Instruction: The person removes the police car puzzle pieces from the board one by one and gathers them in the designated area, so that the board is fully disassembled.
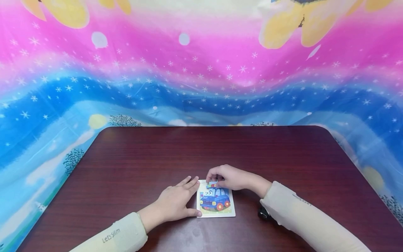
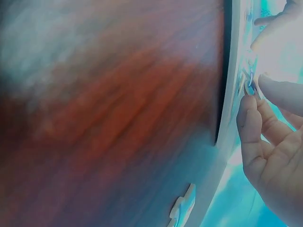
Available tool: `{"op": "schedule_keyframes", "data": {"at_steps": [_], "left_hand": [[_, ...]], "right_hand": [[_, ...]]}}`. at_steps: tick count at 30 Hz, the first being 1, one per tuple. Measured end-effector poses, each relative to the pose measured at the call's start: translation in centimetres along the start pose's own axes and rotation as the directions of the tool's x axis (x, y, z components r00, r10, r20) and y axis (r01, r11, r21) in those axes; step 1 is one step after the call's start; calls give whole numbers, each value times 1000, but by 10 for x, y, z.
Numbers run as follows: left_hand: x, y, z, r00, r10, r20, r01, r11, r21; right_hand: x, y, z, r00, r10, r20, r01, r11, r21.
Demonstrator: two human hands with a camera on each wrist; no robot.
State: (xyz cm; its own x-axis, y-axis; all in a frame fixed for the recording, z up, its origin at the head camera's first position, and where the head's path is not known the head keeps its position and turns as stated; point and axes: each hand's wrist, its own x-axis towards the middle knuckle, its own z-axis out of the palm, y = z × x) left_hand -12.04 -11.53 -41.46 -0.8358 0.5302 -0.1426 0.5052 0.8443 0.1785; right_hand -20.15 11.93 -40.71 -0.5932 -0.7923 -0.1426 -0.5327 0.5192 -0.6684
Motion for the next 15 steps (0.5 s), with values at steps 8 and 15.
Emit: {"op": "schedule_keyframes", "data": {"at_steps": [8,15], "left_hand": [[0,-1,2,1000,4,-12,-3,1000,13],[0,-1,2,1000,5,-8,-5,1000,23]], "right_hand": [[0,-2,-2,1000,-9,-16,10,999,31],[-2,-4,-6,999,-1,-33,3,998,68]]}}
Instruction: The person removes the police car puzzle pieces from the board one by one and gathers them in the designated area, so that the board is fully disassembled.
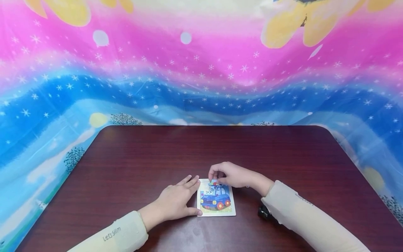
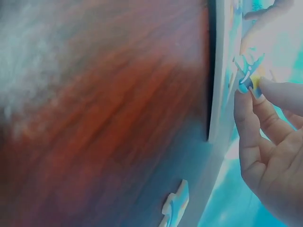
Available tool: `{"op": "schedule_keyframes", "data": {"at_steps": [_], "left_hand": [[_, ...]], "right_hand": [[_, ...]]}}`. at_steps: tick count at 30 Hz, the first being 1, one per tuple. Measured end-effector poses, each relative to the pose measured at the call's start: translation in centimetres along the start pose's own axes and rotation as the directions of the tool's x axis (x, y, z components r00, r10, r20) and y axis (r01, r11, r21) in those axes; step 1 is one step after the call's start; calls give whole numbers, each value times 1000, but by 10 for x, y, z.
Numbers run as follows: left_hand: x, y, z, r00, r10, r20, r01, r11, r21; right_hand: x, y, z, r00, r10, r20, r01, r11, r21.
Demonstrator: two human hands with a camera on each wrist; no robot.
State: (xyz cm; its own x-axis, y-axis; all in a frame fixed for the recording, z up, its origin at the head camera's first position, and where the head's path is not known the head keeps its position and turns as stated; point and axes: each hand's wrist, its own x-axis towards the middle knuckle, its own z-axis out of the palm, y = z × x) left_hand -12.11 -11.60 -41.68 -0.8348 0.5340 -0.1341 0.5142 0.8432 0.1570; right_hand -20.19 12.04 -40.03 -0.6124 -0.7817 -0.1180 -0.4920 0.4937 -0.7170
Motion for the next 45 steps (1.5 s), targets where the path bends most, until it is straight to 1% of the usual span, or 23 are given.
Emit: {"op": "schedule_keyframes", "data": {"at_steps": [11,16,21,26,33,45], "left_hand": [[1,0,1,1000,-1,-4,1,1000,1],[2,-1,1,1000,-4,-5,4,1000,4],[2,-1,0,1000,-6,-4,6,1000,2],[0,0,0,1000,-10,4,11,1000,-12],[0,0,1,1000,-5,7,5,1000,-11],[-1,0,0,1000,-1,2,1,1000,-14]], "right_hand": [[-9,1,-14,998,1,-58,-2,1000,-11],[-16,2,-23,996,-4,-88,6,1000,19],[-27,7,-30,993,-3,-115,8,999,39],[-38,11,-36,992,25,-126,-19,998,54],[-54,19,-45,986,40,-164,-37,999,23],[-81,36,-56,976,76,-204,-73,997,19]]}}
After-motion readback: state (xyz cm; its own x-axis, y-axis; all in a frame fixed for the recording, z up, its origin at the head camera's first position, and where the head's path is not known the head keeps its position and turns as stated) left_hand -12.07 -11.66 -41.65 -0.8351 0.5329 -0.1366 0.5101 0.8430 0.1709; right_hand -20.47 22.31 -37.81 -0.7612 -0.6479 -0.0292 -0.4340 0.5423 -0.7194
